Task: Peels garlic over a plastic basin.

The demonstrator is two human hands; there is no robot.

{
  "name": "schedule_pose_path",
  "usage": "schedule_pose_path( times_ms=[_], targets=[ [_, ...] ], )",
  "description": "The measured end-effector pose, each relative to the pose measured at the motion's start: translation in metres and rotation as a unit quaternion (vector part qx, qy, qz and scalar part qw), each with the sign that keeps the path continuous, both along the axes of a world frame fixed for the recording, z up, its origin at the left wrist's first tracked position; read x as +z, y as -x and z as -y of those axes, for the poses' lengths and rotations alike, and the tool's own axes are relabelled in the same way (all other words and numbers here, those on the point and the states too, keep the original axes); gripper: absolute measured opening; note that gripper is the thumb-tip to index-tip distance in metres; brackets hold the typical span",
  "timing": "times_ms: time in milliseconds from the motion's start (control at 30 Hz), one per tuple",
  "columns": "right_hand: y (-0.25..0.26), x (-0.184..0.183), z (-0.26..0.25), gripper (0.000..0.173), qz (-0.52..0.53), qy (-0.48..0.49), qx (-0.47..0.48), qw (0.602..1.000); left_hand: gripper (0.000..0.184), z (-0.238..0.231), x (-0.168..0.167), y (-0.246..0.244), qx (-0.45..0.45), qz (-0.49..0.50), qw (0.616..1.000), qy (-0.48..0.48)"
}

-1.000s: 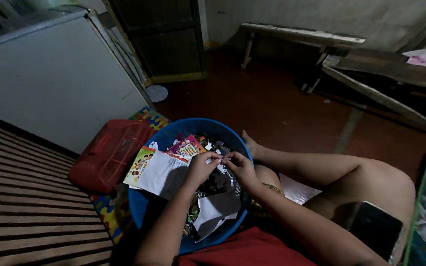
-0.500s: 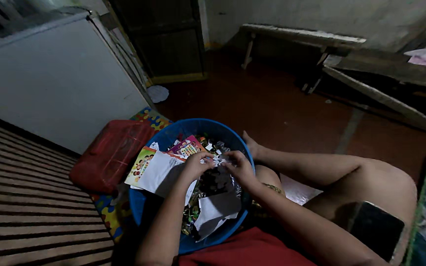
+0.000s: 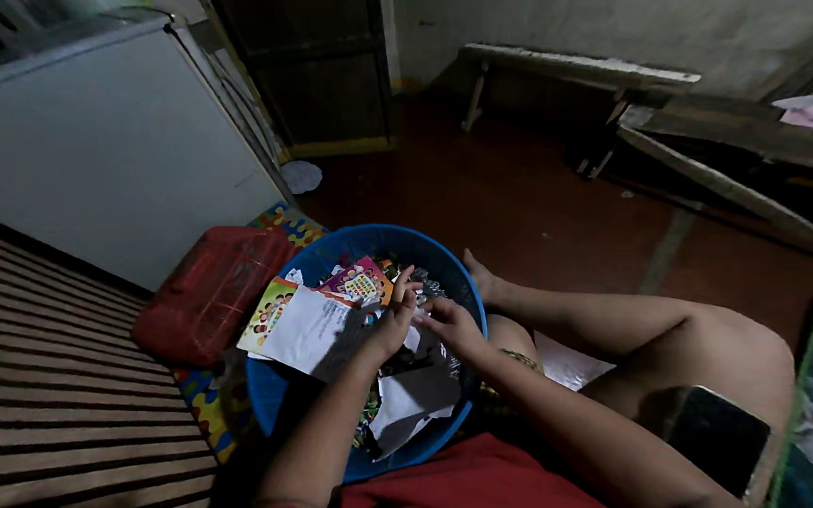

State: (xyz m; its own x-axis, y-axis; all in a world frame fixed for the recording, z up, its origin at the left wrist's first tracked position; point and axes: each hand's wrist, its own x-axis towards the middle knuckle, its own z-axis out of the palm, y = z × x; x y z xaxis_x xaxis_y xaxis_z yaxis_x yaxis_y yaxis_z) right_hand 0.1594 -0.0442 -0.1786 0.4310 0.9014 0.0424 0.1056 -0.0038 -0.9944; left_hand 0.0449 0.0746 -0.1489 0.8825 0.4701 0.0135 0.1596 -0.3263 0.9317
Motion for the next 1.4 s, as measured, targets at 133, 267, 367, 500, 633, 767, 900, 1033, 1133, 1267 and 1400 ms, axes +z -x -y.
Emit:
schedule_pose_path(
  times_ms=[133, 267, 367, 500, 633, 767, 900, 1033, 1133, 1267, 1400],
  targets=[
    [-0.004, -0.004, 0.000, 0.020, -0.044, -0.031, -0.043, 0.998, 0.048, -0.010, 0.007, 0.000, 0.010, -0.023, 1.000, 0.008],
    [-0.003, -0.004, 0.000, 0.020, -0.043, -0.044, -0.058, 0.996, 0.023, -0.015, 0.010, 0.004, 0.030, -0.040, 0.999, -0.015],
    [-0.003, -0.007, -0.001, 0.016, -0.026, -0.063, -0.067, 0.995, 0.021, -0.015, 0.010, 0.004, 0.035, -0.041, 0.998, -0.029],
    [-0.002, -0.008, -0.001, 0.015, 0.015, -0.076, -0.075, 0.994, 0.021, -0.012, 0.011, 0.002, 0.036, -0.063, 0.997, -0.036],
    [-0.001, -0.009, -0.002, 0.014, 0.052, -0.105, -0.090, 0.989, 0.019, -0.010, 0.009, 0.001, 0.049, -0.047, 0.998, -0.014],
    [-0.002, -0.011, -0.002, 0.013, 0.051, -0.118, -0.093, 0.987, 0.016, -0.009, 0.005, -0.001, 0.055, -0.025, 0.998, 0.030],
    [-0.002, -0.010, 0.000, 0.013, 0.066, -0.129, -0.093, 0.985, 0.017, -0.008, 0.004, -0.003, 0.079, -0.020, 0.995, 0.058],
    [0.002, -0.006, 0.005, 0.015, 0.105, -0.140, -0.081, 0.981, 0.021, -0.031, -0.001, 0.004, 0.149, 0.001, 0.984, 0.100],
    [0.001, -0.004, 0.004, 0.016, 0.081, -0.117, -0.073, 0.987, 0.018, -0.038, 0.003, 0.007, 0.189, 0.045, 0.975, 0.108],
    [0.000, -0.002, 0.002, 0.014, 0.048, -0.097, -0.041, 0.993, 0.017, -0.043, 0.000, 0.008, 0.244, 0.097, 0.962, 0.075],
    [0.001, -0.003, 0.003, 0.012, 0.002, -0.088, -0.016, 0.996, 0.015, -0.043, -0.005, 0.008, 0.254, 0.115, 0.959, 0.057]
  ],
)
